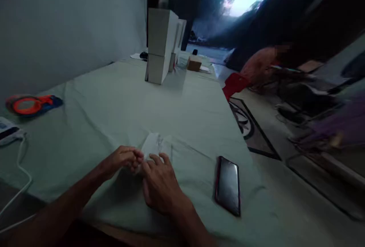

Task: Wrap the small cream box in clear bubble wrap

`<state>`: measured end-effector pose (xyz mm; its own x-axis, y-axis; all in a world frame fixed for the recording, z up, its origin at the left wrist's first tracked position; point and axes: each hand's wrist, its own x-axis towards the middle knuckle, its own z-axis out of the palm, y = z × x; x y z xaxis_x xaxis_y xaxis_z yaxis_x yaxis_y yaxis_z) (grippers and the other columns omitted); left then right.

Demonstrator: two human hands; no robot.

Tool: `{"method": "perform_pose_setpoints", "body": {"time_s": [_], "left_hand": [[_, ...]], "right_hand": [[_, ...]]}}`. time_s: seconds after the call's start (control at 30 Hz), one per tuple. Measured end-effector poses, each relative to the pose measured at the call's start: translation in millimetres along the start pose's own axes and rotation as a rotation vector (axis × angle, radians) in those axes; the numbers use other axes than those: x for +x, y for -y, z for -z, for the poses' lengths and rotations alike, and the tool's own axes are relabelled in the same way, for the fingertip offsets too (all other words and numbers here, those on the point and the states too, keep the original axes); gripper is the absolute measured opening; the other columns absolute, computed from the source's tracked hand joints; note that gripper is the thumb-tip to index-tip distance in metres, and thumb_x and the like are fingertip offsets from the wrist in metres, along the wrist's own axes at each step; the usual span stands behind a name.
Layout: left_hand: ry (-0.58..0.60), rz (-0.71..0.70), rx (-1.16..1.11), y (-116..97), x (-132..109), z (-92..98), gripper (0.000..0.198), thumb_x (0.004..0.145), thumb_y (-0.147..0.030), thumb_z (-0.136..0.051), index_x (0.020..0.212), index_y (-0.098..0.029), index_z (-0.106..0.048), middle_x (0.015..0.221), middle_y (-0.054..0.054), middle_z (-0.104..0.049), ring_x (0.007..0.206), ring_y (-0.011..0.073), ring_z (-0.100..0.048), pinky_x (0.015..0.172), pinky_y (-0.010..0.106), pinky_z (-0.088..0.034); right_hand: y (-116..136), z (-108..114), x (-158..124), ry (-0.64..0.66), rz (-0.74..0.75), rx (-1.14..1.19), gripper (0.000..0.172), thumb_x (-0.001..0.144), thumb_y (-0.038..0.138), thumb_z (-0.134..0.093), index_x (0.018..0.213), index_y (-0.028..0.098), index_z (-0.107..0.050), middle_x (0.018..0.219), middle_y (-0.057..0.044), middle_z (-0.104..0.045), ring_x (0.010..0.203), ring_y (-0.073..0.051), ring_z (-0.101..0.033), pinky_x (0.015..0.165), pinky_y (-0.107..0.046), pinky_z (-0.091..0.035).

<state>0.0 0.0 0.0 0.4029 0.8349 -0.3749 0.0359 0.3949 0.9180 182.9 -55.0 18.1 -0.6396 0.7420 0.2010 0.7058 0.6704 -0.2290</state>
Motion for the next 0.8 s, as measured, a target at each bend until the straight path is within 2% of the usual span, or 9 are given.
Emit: {"method": "perform_pose_setpoints", "body": {"time_s": [0.13,0.2,0.27,0.4,0.5,0.67,0.8], "left_hand": [[0.011,-0.229,0.365,6,-9,-4.3,0.026,0.07,-0.018,-0.047,0.087,-0.014,-0.066,0.083,0.004,-0.064,0.073,0.016,-0.058,0.068,0.028,-0.047],[-0.01,-0.394,0.647,9,-14,-10.5,0.023,0.076,-0.018,-0.05,0.091,-0.017,-0.067,0.087,0.003,-0.062,0.078,0.016,-0.057,0.073,0.028,-0.047],[-0.033,-0.485,0.833,13,-18,-16.9,0.019,0.08,-0.018,-0.054,0.094,-0.018,-0.067,0.091,0.004,-0.06,0.08,0.0163,-0.056,0.076,0.029,-0.046],[-0.11,-0.622,1.045,21,-17,-20.9,0.015,0.081,-0.015,-0.057,0.094,-0.019,-0.065,0.098,0.006,-0.057,0.092,0.0205,-0.054,0.083,0.033,-0.046],[-0.126,-0.721,1.094,23,-13,-17.9,0.013,0.082,-0.016,-0.059,0.094,-0.02,-0.064,0.104,0.007,-0.057,0.097,0.0228,-0.052,0.088,0.037,-0.045],[-0.094,-0.732,1.081,23,-14,-17.6,0.017,0.079,-0.012,-0.06,0.094,-0.018,-0.062,0.1,0.006,-0.057,0.096,0.0222,-0.05,0.088,0.037,-0.046],[-0.098,-0.699,1.113,24,-18,-20.6,0.018,0.08,-0.013,-0.06,0.097,-0.018,-0.062,0.1,0.007,-0.056,0.096,0.0224,-0.05,0.088,0.038,-0.046]], "right_hand": [[-9,-4,-18,-0.209,-0.117,0.071,0.022,0.082,0.009,-0.051,0.1,0.02,-0.058,0.11,-0.01,-0.065,0.113,-0.026,-0.055,0.097,-0.046,-0.04],[-16,-7,-32,-0.342,-0.27,0.101,0.018,0.085,0.016,-0.053,0.101,0.02,-0.058,0.115,-0.012,-0.062,0.109,-0.026,-0.057,0.091,-0.044,-0.044],[-22,-11,-47,-0.404,-0.439,0.159,0.021,0.087,0.027,-0.055,0.108,0.02,-0.056,0.115,-0.013,-0.06,0.104,-0.026,-0.059,0.087,-0.042,-0.048],[-28,-24,-62,-0.332,-0.73,0.327,0.052,0.083,0.045,-0.058,0.126,0.017,-0.049,0.112,-0.012,-0.063,0.081,-0.022,-0.066,0.071,-0.036,-0.053],[-26,-32,-56,-0.261,-0.855,0.417,0.064,0.081,0.049,-0.058,0.133,0.015,-0.044,0.103,-0.01,-0.067,0.072,-0.019,-0.066,0.068,-0.033,-0.052],[-24,-35,-34,-0.204,-0.897,0.419,0.073,0.081,0.049,-0.055,0.139,0.007,-0.039,0.084,-0.006,-0.066,0.068,-0.02,-0.062,0.066,-0.031,-0.048],[-26,-41,-24,-0.209,-0.866,0.418,0.071,0.081,0.042,-0.055,0.139,0.005,-0.038,0.072,-0.002,-0.06,0.064,-0.02,-0.058,0.062,-0.03,-0.044]]}}
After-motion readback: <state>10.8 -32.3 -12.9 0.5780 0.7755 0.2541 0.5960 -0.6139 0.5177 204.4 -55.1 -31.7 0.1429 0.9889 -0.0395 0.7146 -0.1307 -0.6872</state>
